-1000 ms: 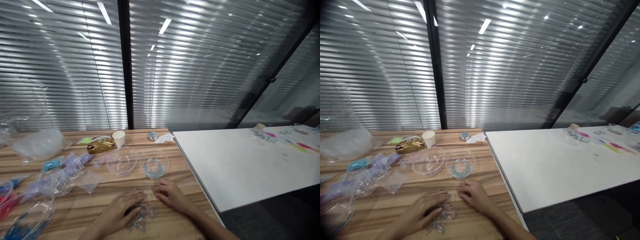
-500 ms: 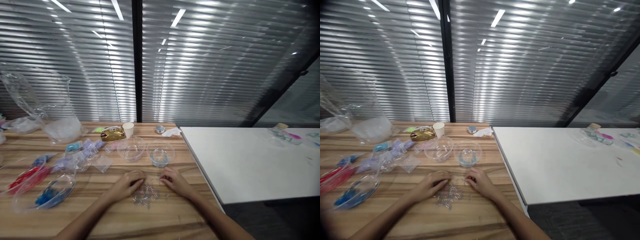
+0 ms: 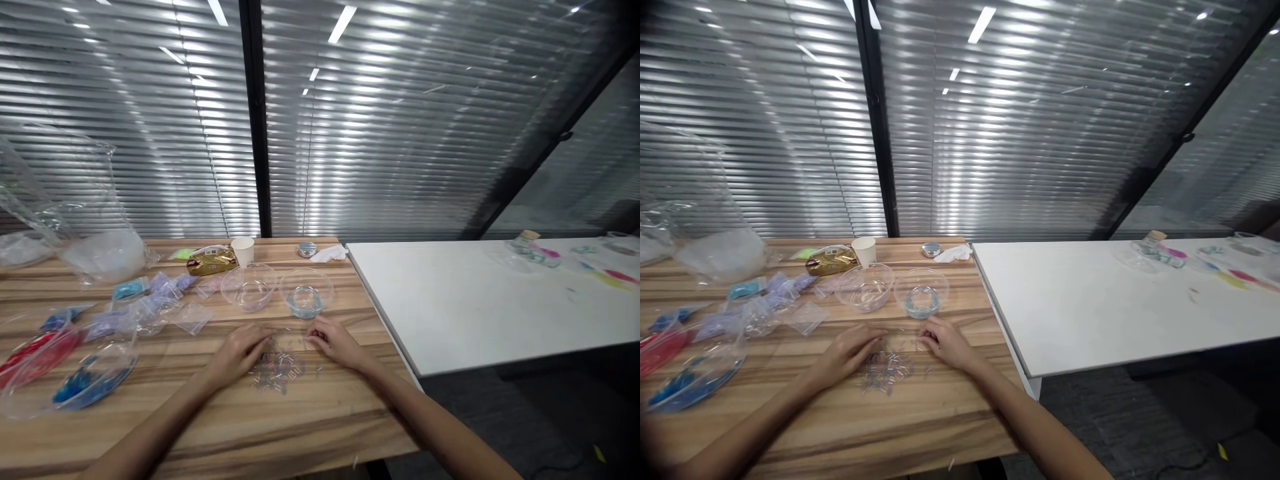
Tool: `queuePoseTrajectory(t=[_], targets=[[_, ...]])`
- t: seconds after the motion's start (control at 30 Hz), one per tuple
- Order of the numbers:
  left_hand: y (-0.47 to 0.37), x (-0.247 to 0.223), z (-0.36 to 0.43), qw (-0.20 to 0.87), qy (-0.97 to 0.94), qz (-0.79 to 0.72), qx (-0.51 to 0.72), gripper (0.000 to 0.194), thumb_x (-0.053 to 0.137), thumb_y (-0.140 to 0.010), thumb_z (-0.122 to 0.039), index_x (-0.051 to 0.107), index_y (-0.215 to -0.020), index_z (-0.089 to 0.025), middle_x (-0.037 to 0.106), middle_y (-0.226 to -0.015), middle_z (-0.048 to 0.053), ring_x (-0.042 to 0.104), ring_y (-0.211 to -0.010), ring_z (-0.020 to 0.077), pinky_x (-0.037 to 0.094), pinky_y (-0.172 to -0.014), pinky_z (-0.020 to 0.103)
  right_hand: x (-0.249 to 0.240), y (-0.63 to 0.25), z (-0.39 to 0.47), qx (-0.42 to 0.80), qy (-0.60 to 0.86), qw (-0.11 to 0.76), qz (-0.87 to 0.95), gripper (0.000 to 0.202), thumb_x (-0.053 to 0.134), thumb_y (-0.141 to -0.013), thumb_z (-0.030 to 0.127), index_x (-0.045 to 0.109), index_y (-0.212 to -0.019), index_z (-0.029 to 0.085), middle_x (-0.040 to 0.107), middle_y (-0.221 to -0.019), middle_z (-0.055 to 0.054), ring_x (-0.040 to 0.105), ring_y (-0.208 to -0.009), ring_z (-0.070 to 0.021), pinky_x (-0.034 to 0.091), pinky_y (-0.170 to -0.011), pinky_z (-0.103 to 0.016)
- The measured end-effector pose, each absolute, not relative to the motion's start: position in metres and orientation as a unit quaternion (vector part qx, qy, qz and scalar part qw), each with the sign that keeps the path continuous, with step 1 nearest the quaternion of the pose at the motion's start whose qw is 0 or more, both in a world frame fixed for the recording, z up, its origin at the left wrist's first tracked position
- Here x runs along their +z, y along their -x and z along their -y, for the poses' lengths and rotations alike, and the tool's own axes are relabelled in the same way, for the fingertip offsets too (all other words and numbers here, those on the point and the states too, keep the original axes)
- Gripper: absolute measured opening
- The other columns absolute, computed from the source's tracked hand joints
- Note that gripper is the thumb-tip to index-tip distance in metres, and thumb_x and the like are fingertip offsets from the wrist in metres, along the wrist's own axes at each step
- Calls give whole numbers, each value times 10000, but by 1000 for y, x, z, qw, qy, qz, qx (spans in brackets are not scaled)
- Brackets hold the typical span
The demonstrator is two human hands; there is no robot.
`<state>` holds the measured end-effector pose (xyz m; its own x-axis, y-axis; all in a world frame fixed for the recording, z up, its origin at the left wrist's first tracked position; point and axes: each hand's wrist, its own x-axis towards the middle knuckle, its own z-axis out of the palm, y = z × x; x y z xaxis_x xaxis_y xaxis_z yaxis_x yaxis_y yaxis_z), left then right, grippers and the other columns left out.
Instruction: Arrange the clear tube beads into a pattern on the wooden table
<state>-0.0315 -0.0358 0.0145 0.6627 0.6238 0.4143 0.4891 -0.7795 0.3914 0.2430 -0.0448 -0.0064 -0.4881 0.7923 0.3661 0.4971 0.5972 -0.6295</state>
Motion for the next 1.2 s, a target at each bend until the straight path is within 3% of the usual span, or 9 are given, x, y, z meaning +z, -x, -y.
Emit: queuePoseTrajectory(t=[0.53,0.83,1.0,1.2], targets=[[30,14,25,218,-891,-307,254,285,408,-978,-346,647,-1013,-195,662,-973,55,598,-923,183,464,-836,299,2,-244,49,183,380,308,853,144,510,-936,213,627,-875,156,607,-852,-44,562,-792,-147,441,-728,-251],[16,31,61,241,-922,-243,180,131,574,-885,-307,652,-939,-217,587,-973,49,531,-942,200,413,-847,318,-5,-245,50,149,351,320,867,178,488,-942,225,648,-894,164,607,-829,-54,555,-775,-157,435,-700,-259],[15,32,63,228,-923,-258,171,95,555,-861,-247,629,-903,-207,579,-968,48,520,-917,205,407,-822,316,3,-234,62,168,338,328,866,135,538,-913,194,668,-919,161,623,-848,-54,568,-780,-149,448,-704,-252],[17,32,60,210,-926,-271,159,107,546,-814,-192,618,-891,-212,580,-967,39,512,-912,209,386,-815,321,26,-205,72,230,314,252,886,88,687,-808,199,690,-894,184,614,-850,-16,580,-822,-147,444,-738,-231]])
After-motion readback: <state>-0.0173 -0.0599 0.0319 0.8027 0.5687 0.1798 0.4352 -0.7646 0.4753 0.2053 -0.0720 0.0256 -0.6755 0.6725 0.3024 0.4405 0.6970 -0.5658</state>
